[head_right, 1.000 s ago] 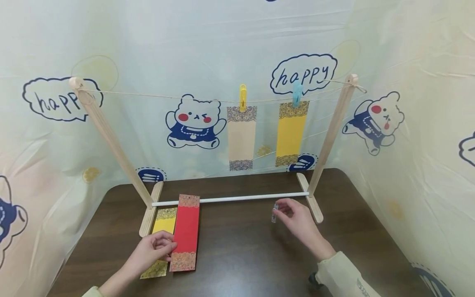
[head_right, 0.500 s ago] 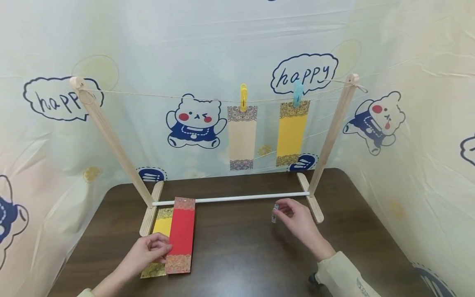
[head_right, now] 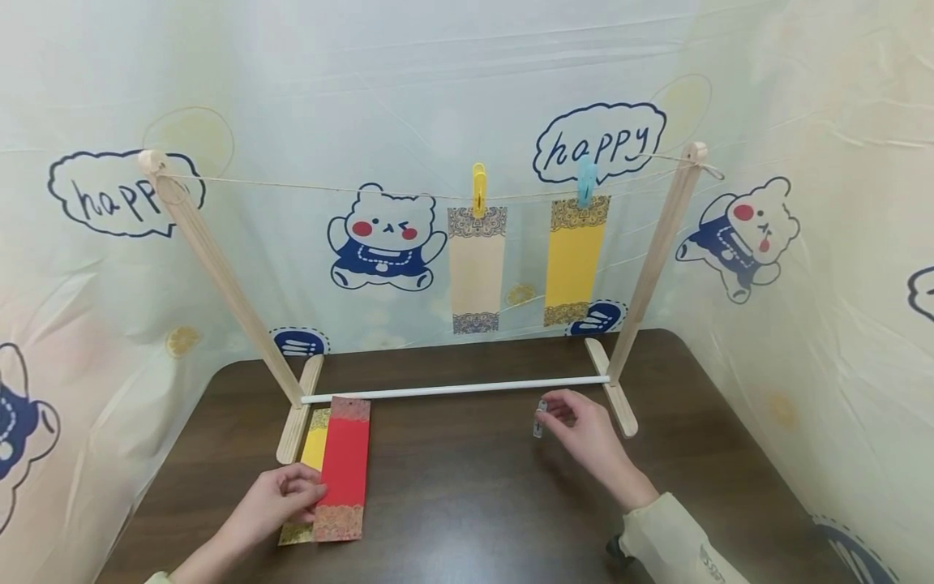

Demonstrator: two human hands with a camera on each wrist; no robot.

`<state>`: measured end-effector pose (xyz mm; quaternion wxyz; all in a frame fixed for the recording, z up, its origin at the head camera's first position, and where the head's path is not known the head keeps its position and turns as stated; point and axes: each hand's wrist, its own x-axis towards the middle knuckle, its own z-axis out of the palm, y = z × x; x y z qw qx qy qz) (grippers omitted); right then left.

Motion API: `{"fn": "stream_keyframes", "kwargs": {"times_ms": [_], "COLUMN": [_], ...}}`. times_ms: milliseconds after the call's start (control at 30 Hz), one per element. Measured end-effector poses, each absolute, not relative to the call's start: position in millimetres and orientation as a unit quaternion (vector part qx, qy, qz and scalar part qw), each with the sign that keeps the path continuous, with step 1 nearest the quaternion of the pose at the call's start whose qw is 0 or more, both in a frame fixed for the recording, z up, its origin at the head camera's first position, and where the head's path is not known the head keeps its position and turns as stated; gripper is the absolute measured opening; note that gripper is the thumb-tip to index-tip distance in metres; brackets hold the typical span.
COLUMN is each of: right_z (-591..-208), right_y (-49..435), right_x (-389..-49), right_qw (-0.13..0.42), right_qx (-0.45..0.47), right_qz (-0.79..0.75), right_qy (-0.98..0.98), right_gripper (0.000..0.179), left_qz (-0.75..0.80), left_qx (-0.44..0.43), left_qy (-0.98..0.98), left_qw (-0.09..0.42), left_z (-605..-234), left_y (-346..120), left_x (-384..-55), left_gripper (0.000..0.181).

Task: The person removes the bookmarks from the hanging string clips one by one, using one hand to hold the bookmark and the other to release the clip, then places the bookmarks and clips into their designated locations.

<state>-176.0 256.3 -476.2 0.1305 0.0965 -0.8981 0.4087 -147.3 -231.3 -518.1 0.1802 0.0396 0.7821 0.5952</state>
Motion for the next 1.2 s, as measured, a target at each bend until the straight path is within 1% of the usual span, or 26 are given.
{"fn": "stream_keyframes", "kwargs": {"times_ms": [267, 467, 900, 1200], "right_z": [-476.1, -476.6, -477.9, -479.1], "right_y": [255.8, 256.2, 259.0, 258.3], "right_x": [-175.6, -174.7, -174.9, -173.7], "right_qw": [0.124, 0.116, 0.121, 0.115], "right_qx": [0.086, 0.08, 0.082, 0.077], "right_qz": [0.408, 0.41, 0.409, 0.41], "right_qy": [-0.901, -0.901, -0.901, -0.902], "right_gripper": [0.021, 0.022, 0.024, 0.022], "left_qz": [0.568, 0.542, 0.49, 0.502], "left_qx": [0.021, 0.021, 0.013, -0.007], "left_qy": [0.804, 0.825, 0.862, 0.852], "left_qw": [0.178, 0.161, 0.13, 0.149], "left_z": [-523.8, -522.7, -519.3, -519.3], "left_y": [-237.9, -237.4, -236.1, -238.0], "left_x": [-149.3, -150.4, -150.6, -153.2], "left_gripper": [0.022, 0.022, 0.016, 0.018]}}
